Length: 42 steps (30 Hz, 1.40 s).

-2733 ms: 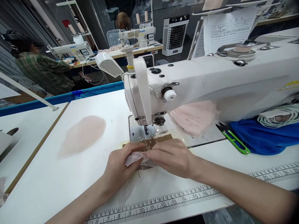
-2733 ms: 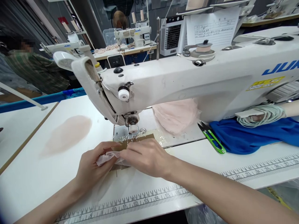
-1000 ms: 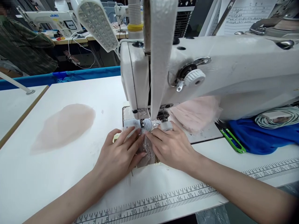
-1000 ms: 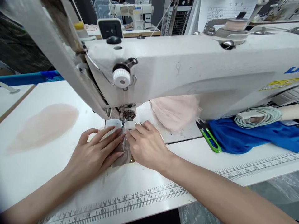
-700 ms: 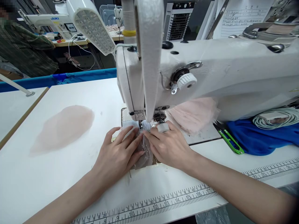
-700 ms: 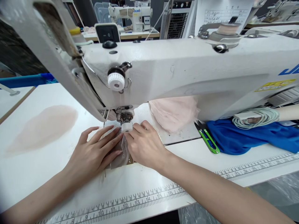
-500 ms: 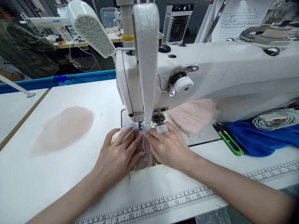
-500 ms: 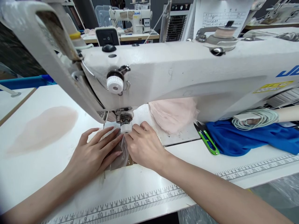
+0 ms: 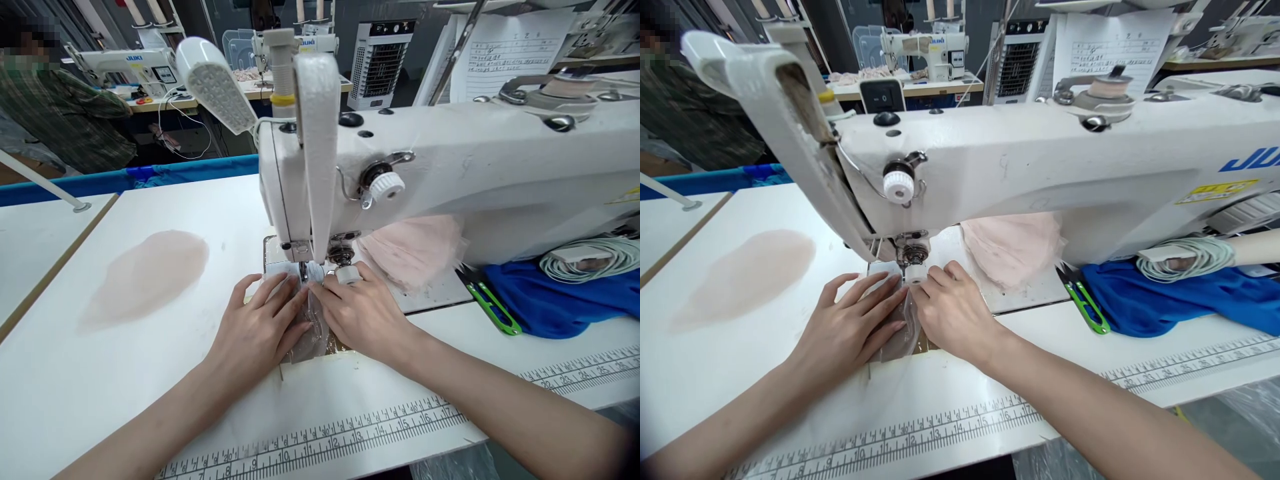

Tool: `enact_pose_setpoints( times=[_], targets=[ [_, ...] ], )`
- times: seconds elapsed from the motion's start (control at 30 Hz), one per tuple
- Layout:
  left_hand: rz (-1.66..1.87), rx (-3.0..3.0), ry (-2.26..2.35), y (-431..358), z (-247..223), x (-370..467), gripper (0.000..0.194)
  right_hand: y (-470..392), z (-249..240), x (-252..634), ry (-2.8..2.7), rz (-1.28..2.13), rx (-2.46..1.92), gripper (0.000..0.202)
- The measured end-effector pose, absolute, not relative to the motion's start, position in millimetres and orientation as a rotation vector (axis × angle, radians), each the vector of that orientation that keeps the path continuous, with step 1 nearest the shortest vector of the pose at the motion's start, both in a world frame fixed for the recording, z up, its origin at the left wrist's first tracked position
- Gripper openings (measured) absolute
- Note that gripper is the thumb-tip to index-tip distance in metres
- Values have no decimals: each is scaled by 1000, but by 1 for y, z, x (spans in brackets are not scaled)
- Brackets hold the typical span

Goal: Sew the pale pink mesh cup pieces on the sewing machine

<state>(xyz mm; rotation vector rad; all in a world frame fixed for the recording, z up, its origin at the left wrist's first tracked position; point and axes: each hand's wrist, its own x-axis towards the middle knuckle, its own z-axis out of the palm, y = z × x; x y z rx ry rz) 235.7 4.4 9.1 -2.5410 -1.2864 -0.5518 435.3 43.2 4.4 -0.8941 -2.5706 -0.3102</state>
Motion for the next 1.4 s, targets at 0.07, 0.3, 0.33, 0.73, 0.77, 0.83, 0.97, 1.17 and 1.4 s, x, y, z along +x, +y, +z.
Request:
enact_pose_setpoints(
  times=[0.07,0.3,0.33,0.73,0.77,0.83,0.97,1.17,1.4],
  targets=[
    [-543,-2541,-1282,5,9,235,35,44,4,435,-2567,-310,-896,23],
    [-540,-2553,-1307,7,7,232,34,46,6,434,-2578,-308,-898,22],
    [-542,-2555,-1314,8,6,232,34,46,6,434,-2580,-309,-897,22],
    [-316,-2976,-1344,-35,39,240,16,48,36,453,-2833,199,-634,28],
    [-226,-2989,-1375,-38,40,242,11,48,37,453,-2841,236,-623,26],
    [-183,-2925,-1369,-40,36,244,9,48,37,452,-2835,269,-618,24],
    [-399,-2735,-1310,-29,23,245,25,48,31,448,-2788,259,-586,15],
    [-799,-2821,-1842,-11,31,238,23,51,25,447,-2567,476,-593,16],
    [-585,-3042,-2124,19,52,233,35,52,21,446,-2319,479,-731,13]
  ],
)
